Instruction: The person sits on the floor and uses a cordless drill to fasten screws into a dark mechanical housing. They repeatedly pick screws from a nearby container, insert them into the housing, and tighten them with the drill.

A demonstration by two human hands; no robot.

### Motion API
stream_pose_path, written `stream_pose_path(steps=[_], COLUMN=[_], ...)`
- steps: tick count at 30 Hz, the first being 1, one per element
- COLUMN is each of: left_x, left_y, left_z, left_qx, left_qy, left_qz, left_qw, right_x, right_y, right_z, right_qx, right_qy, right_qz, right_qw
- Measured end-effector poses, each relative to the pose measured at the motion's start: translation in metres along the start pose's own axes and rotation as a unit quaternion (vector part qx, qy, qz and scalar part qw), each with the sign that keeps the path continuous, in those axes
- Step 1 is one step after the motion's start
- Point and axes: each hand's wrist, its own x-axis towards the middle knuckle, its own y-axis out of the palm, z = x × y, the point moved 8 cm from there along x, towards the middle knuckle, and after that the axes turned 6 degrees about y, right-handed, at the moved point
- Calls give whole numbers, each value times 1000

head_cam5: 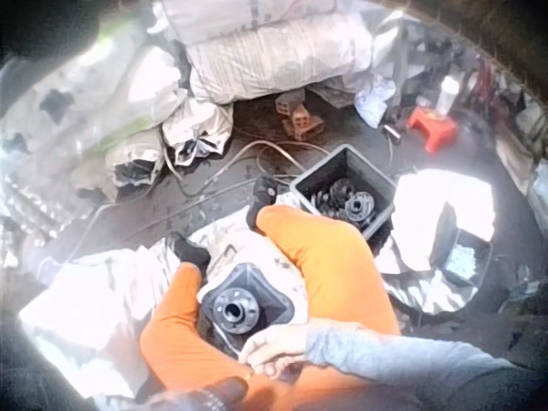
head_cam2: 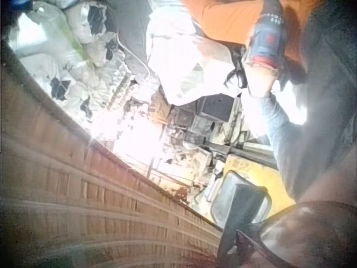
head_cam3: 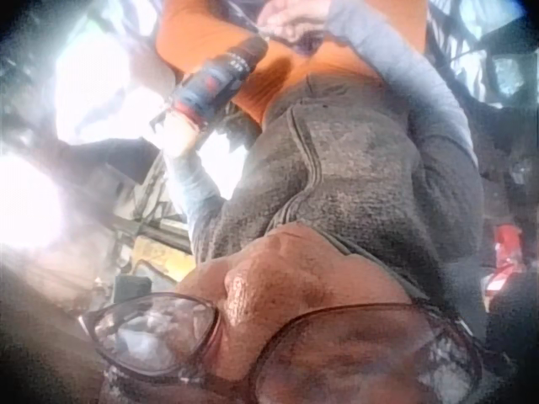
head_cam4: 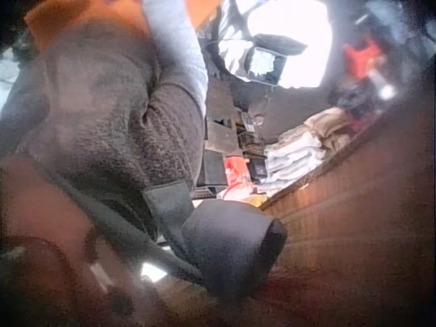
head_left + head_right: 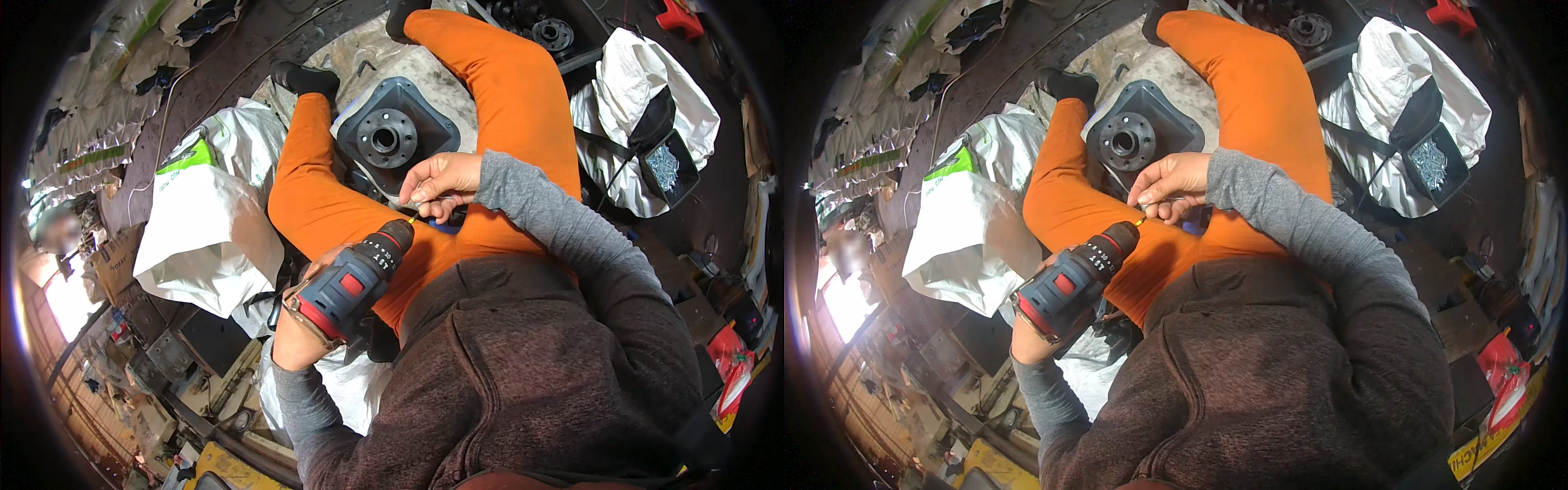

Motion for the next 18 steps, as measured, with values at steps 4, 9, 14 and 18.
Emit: stream_pose_path(steps=[4, 9, 14, 18], left_x=[-4, -12, -8, -6], left_y=[-3, -9, -11, -10], left_z=[2, 0, -3, -1], left_qx=[74, 72, 53, 8], left_qy=[33, 76, 64, 45], left_qz=[-8, -59, -59, -55], left_qw=[997, 993, 995, 997], right_x=[1, 0, -2, -2], right_y=[-15, -13, -9, -10], right_z=[0, 2, 5, 5], right_qx=[22, 12, 21, 14], right_qy=[-27, -42, -48, -49], right_qz=[-26, -47, -36, -32], right_qw=[999, 998, 998, 998])
